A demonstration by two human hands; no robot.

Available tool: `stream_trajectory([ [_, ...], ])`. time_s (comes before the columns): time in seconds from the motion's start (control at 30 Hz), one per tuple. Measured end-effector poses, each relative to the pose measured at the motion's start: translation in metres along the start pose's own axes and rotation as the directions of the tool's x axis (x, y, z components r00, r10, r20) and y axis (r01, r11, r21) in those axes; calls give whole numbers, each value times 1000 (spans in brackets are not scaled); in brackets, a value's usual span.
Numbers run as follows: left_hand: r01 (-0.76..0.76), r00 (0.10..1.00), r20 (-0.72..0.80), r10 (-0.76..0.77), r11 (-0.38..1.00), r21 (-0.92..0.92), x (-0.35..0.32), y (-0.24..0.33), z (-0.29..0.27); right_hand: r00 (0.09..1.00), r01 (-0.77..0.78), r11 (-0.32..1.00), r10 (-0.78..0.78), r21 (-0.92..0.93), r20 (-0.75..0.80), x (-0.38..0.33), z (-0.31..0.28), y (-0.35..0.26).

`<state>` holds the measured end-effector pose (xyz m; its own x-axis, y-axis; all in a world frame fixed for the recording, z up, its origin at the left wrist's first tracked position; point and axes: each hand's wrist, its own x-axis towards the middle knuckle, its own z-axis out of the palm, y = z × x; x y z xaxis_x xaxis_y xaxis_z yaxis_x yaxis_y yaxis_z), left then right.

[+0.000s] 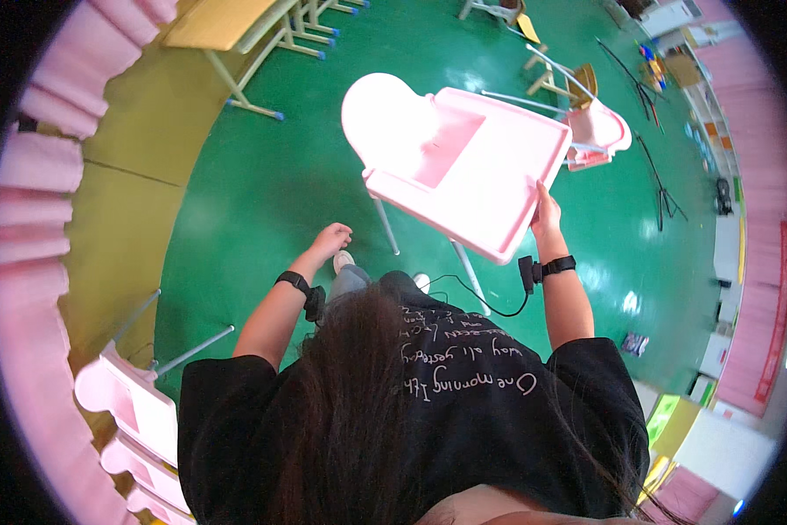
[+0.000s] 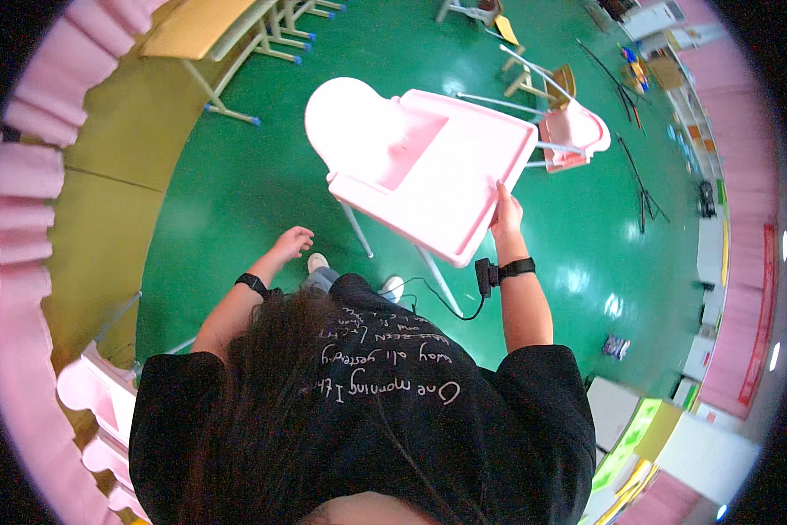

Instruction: The person assembles a child-sized activity station by connecting metal bars to plastic side panels, then places plastic trays onto small stands and secures them with straps.

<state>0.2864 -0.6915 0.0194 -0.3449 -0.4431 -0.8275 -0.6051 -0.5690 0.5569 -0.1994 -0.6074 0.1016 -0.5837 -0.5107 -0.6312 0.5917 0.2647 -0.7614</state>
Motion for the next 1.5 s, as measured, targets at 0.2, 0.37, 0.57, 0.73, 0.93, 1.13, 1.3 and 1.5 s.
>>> stream_trajectory([
  [0.2,12,997,-76,-14,999,-34,48,60,-9,986,88,994,-96,-65,-135,-12,-11,10],
  [0.37,-139,879,-460,124,990,2,70,85,-15,977,111,990,-124,-85,-173,-36,-20,25],
  [0.57,-523,667,-566,485,846,108,90,142,-46,978,95,992,-108,-77,-177,-37,-54,56],
  [0.73,-609,765,-343,545,785,-109,89,179,-37,964,68,989,-99,-131,-249,-44,-86,70],
  [0.93,-460,737,-467,488,869,183,88,186,-27,965,72,979,-116,-189,-233,-42,-84,65],
  [1.13,-184,709,-579,402,899,398,85,189,-43,965,196,950,-231,-242,-126,-54,-75,64],
  [1.3,-277,658,-564,498,857,434,59,151,-50,956,246,960,-263,-132,-127,-69,-78,73],
  [1.5,-184,664,-625,410,900,394,-12,107,-54,976,215,964,-206,-155,70,-72,-76,69],
])
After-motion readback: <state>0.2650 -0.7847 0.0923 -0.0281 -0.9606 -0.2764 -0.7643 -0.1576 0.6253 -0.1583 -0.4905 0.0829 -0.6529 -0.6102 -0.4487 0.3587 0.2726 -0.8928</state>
